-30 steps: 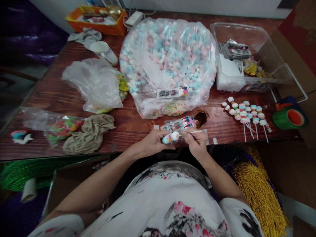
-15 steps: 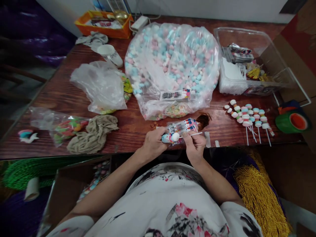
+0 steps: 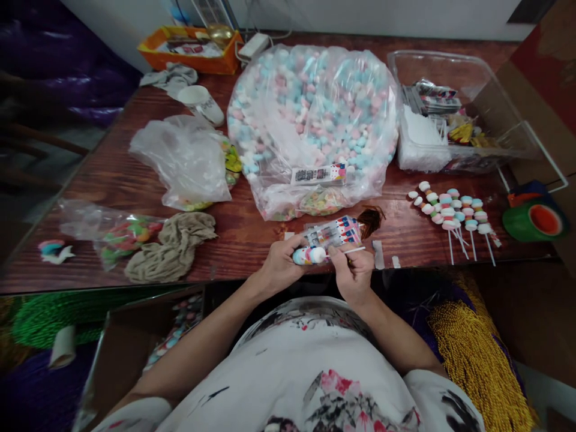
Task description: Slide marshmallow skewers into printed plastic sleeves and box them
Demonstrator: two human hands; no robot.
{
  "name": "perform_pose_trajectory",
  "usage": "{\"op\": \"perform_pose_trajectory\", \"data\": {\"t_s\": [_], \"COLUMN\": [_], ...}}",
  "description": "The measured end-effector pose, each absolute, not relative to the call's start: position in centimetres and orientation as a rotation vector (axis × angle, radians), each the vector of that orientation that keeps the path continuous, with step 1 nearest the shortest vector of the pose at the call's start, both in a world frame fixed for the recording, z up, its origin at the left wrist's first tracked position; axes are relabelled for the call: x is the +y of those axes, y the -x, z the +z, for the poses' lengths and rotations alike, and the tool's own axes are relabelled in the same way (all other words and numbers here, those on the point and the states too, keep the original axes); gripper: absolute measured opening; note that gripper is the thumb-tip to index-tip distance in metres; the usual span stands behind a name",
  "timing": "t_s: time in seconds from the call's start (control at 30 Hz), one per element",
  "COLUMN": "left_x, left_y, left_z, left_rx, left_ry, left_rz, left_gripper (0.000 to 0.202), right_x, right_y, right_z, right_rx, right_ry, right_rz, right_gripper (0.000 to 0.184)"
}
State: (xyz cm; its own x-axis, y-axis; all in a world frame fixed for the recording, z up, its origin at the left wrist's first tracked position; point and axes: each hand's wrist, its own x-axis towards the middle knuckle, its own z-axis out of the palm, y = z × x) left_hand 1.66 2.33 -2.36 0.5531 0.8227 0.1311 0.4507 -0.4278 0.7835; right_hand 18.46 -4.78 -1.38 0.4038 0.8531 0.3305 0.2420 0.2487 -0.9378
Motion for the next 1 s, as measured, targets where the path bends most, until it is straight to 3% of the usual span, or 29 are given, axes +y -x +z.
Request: {"op": "perform_pose_trajectory", "data": {"t_s": [0.3, 0.67, 1.0], "left_x": [2.2, 3.8, 2.8], "left_y": [-1.2, 0.5, -0.3], "left_z": [-1.3, 0.2, -0.2], "left_rx": [1.021, 0.589, 0.492], "left_ry": [-2.025, -1.247, -1.358], "left_rz": [0.441, -0.067, 0.030], "left_gripper": [0.026, 0.040, 0.038], "right_x": [-4.5, -4.6, -4.8], "right_y": [-18.5, -21.6, -19.8], "right_z": [-1.4, -0.5, -0.3], "right_rx": [-1.177, -1.710, -1.866], "right_ry": [1.231, 0.778, 0.806], "right_rz": [0.570, 0.691, 0.564], "right_gripper": [0.024, 0.013, 0.016]}}
